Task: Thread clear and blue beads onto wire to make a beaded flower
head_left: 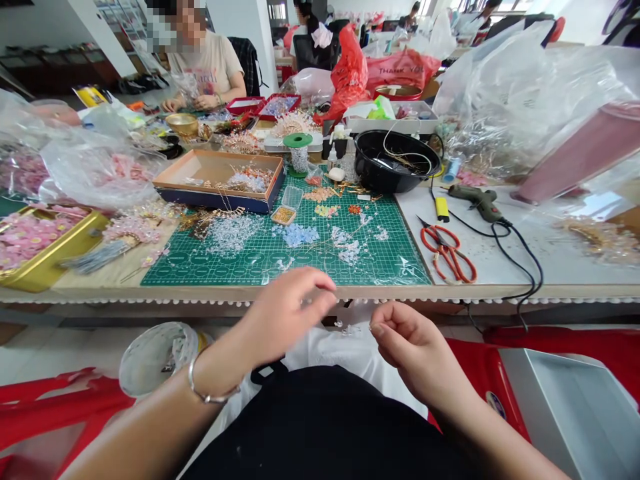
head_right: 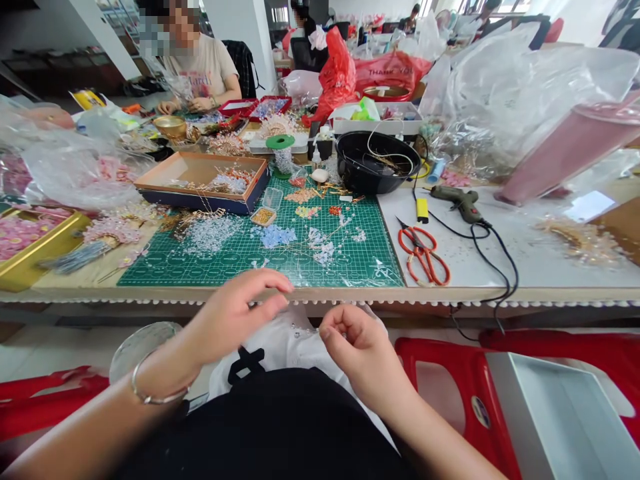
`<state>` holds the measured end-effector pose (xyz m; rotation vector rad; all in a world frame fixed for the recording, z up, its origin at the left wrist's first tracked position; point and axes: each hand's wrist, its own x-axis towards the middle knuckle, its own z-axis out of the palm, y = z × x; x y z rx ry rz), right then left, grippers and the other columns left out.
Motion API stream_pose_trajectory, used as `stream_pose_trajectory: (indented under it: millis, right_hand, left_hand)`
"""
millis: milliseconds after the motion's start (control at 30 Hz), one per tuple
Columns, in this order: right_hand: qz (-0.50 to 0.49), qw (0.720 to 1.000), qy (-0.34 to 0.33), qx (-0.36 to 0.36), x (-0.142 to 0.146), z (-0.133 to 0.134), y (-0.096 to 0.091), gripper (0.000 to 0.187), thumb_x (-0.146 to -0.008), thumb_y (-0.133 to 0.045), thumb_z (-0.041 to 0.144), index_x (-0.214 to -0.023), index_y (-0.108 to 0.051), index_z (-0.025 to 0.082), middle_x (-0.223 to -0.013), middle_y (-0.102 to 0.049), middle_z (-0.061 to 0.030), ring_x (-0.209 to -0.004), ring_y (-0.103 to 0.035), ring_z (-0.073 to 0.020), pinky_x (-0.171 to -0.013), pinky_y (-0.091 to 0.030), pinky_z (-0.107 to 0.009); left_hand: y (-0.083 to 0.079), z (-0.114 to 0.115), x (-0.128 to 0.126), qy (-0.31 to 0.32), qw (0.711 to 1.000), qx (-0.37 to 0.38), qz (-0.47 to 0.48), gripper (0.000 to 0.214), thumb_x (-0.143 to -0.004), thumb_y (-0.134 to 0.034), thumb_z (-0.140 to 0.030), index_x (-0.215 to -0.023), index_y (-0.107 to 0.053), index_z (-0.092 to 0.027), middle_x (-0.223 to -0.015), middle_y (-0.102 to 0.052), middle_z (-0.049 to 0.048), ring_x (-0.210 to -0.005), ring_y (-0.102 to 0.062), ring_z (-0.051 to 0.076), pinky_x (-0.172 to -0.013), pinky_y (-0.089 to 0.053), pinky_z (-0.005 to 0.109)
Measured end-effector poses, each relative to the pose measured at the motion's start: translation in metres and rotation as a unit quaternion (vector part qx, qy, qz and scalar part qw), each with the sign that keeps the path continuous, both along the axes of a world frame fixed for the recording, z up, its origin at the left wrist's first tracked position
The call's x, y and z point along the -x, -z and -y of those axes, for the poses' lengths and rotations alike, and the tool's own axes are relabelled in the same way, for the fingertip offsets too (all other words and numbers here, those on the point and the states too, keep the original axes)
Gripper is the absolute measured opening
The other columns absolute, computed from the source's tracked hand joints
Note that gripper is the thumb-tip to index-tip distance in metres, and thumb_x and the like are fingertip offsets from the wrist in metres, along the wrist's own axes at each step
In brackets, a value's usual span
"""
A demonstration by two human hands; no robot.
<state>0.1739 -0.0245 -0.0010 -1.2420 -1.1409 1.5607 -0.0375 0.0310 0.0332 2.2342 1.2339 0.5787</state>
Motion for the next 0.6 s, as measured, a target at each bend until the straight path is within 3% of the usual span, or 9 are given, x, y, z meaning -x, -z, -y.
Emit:
stream_pose_trajectory:
  millis: [100, 333, 467, 600]
  right_hand:
    - [0.035, 0.999, 0.000, -0.029, 0.004, 0.002, -0.004, 0.019, -0.085, -0.056, 0.035, -0.074, -0.053, 0.020, -0.057, -0.034, 0.0077, -0.048, -0.026, -0.0080, -0.046, -0.020, -0.023]
    - [0.044, 0.999, 0.001, -0.019, 0.008, 0.004, -0.008, 0.019, -0.085, -0.056, 0.034, -0.073, -0.052, 0.019, -0.055, -0.034, 0.0078, -0.048, -0.028, -0.0082, -0.045, -0.022, -0.022]
    - [-0.038, 0.998, -0.014, 0.039, 0.009, 0.005, -0.012, 0.021, -0.085, -0.058, 0.034, -0.072, -0.052, 0.018, -0.050, -0.035, 0.0090, -0.045, -0.027, -0.0064, -0.043, -0.021, -0.021]
    - [-0.057, 0.994, -0.071, 0.061, 0.000, 0.001, -0.023, 0.029, -0.093, -0.046, 0.040, -0.080, -0.059, 0.017, -0.064, -0.064, -0.0011, -0.053, -0.055, -0.0109, -0.055, -0.043, -0.024]
  left_hand:
    - [-0.008, 0.024, -0.018, 0.087, 0.994, 0.052, 0.046, 0.020, -0.090, -0.051, -0.034, -0.106, -0.056, -0.023, -0.102, -0.066, 0.0008, -0.092, -0.060, 0.016, -0.080, -0.045, 0.029]
    - [0.001, 0.028, -0.027, 0.079, 0.996, 0.002, 0.042, 0.010, -0.088, -0.046, -0.019, -0.083, -0.055, -0.019, -0.073, -0.060, -0.0014, -0.068, -0.053, 0.012, -0.064, -0.039, 0.026]
    - [-0.001, 0.027, -0.027, 0.073, 0.993, 0.055, 0.071, 0.006, -0.083, -0.049, -0.017, -0.078, -0.054, -0.018, -0.069, -0.057, -0.0023, -0.063, -0.050, 0.010, -0.059, -0.038, 0.024]
    - [-0.005, 0.024, -0.024, 0.055, 0.975, 0.169, 0.135, 0.006, -0.080, -0.050, -0.015, -0.075, -0.053, -0.018, -0.067, -0.052, -0.0040, -0.060, -0.045, 0.008, -0.055, -0.037, 0.021]
